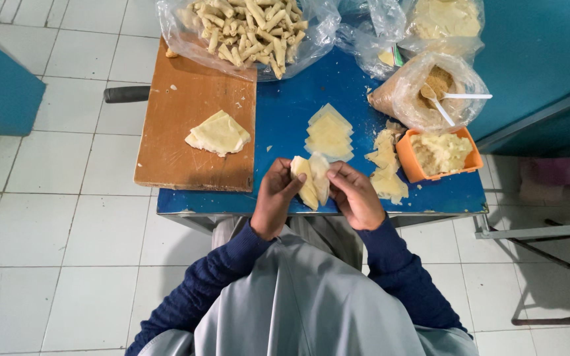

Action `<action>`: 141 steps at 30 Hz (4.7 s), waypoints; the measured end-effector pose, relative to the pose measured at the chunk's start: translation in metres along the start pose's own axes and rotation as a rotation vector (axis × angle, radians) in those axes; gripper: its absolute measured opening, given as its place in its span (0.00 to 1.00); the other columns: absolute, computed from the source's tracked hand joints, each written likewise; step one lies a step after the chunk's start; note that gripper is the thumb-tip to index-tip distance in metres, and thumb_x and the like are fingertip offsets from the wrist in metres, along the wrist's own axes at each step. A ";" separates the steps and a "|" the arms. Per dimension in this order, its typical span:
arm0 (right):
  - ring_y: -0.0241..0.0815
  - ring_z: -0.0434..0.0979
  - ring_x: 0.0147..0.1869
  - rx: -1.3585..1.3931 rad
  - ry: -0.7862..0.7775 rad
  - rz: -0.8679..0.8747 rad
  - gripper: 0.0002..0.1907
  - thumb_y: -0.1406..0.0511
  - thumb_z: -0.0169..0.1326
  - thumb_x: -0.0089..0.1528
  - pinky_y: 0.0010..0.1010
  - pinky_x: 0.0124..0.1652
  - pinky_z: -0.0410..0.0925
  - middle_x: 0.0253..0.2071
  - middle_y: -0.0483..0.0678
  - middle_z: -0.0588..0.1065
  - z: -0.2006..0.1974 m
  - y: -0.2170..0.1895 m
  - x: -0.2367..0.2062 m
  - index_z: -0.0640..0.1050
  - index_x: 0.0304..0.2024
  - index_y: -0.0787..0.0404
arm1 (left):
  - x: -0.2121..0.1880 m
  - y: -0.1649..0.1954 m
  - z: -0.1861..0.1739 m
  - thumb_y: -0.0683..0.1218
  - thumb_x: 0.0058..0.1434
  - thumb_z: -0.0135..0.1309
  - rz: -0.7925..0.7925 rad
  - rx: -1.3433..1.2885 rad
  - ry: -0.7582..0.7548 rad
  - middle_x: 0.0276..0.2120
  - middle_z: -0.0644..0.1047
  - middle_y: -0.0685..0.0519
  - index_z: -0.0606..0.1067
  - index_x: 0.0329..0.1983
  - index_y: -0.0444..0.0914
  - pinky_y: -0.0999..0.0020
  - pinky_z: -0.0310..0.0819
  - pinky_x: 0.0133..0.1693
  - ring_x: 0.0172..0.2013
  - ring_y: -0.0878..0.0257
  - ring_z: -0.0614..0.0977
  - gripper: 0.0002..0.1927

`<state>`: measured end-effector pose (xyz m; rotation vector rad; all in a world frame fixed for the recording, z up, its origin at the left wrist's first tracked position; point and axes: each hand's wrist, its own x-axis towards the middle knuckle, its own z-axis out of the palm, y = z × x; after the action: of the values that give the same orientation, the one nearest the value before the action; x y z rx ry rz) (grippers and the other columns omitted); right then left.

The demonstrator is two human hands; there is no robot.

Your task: The person sits at a small blue table and shapes pieces of dough into snack sticks by hand. They flatten and roll each dough piece between their fingers, sprinkle a powdery coating from a bag using a spoon, and place the finished sticks into a plastic bag with other completed sticks.

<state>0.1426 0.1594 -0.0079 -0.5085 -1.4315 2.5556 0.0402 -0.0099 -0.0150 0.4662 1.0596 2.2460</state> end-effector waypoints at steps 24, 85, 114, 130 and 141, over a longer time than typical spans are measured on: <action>0.58 0.77 0.49 -1.641 0.171 -0.953 0.11 0.76 0.51 0.60 0.43 0.47 0.71 0.45 0.55 0.79 0.018 -0.034 0.017 0.77 0.45 0.64 | -0.007 0.012 -0.002 0.39 0.72 0.51 0.177 0.002 0.109 0.45 0.75 0.52 0.65 0.51 0.36 0.70 0.71 0.53 0.48 0.68 0.76 0.09; 0.51 0.78 0.51 -1.659 0.104 -0.974 0.15 0.76 0.56 0.59 0.39 0.49 0.71 0.47 0.50 0.79 0.044 -0.034 -0.015 0.81 0.49 0.63 | 0.015 0.093 -0.041 0.42 0.66 0.56 0.763 1.723 0.414 0.59 0.72 0.44 0.75 0.52 0.42 0.50 0.60 0.64 0.64 0.45 0.68 0.12; 0.54 0.61 0.61 -2.175 0.673 -0.582 0.27 0.56 0.72 0.53 0.48 0.59 0.58 0.55 0.46 0.66 -0.053 -0.107 -0.089 0.83 0.55 0.51 | 0.000 0.009 0.012 0.57 0.66 0.55 0.646 1.760 -0.366 0.68 0.67 0.53 0.72 0.65 0.42 0.33 0.40 0.70 0.74 0.54 0.55 0.27; 0.57 0.60 0.61 -1.932 0.560 -0.521 0.23 0.62 0.75 0.47 0.50 0.59 0.58 0.56 0.52 0.61 -0.076 -0.116 -0.071 0.80 0.42 0.56 | 0.000 0.007 0.012 0.57 0.67 0.54 0.643 1.757 -0.361 0.68 0.66 0.53 0.72 0.65 0.42 0.34 0.39 0.70 0.74 0.55 0.54 0.26; 0.57 0.57 0.62 -1.885 0.586 -0.528 0.18 0.59 0.74 0.52 0.52 0.56 0.53 0.57 0.48 0.63 -0.085 -0.100 -0.066 0.81 0.41 0.54 | 0.000 0.008 0.013 0.57 0.67 0.54 0.623 1.770 -0.361 0.68 0.67 0.53 0.71 0.64 0.42 0.33 0.40 0.70 0.73 0.55 0.55 0.26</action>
<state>0.2334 0.2591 0.0504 -0.7177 -2.6088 0.0257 0.0446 -0.0066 -0.0007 1.9365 2.6547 0.8189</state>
